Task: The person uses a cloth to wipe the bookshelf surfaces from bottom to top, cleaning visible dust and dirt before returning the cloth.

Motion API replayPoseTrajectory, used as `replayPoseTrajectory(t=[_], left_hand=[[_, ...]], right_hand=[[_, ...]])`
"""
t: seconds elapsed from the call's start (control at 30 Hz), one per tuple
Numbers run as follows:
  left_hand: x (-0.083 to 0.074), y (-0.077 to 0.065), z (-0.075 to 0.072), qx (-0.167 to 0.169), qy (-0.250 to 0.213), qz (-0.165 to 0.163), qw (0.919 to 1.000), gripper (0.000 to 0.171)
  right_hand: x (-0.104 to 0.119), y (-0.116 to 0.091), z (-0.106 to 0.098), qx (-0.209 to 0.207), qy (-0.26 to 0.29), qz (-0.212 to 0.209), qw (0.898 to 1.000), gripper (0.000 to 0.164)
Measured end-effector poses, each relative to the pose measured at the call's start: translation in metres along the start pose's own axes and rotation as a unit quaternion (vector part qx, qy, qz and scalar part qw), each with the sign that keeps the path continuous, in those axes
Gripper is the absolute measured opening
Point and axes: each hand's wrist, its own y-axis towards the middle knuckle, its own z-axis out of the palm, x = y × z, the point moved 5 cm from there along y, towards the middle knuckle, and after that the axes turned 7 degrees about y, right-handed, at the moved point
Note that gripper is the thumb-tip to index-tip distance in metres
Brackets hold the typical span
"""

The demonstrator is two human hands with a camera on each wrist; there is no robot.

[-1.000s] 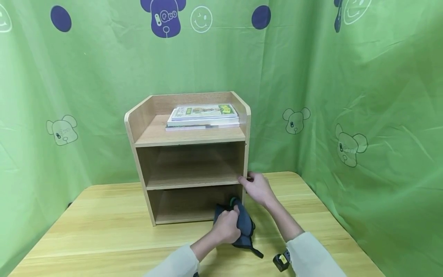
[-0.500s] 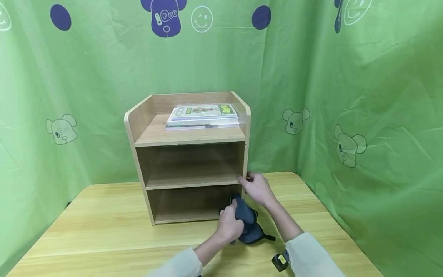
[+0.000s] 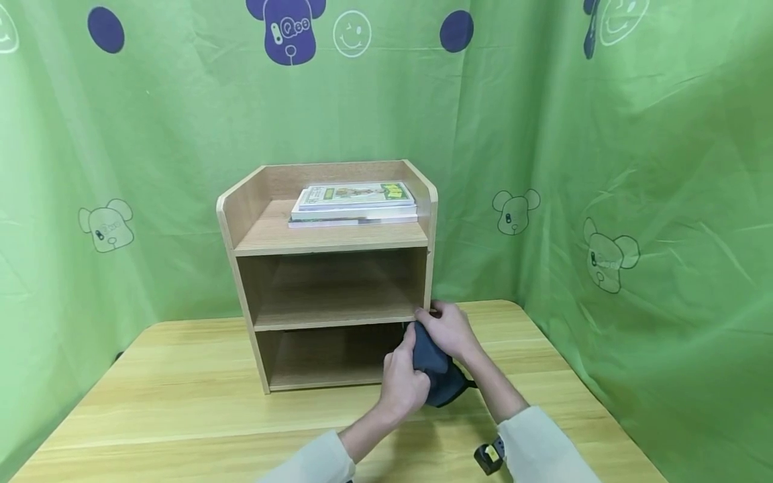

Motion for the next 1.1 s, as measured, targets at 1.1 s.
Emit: replayPoseTrajectory(t=[1.1], left_hand=[[0.05, -0.004, 0.011, 0.256, 0.414, 0.041, 0.8723, 0.071]], right_hand=[[-0.001, -0.002, 0.002, 0.028, 0.017, 0.017, 0.999, 0.052]])
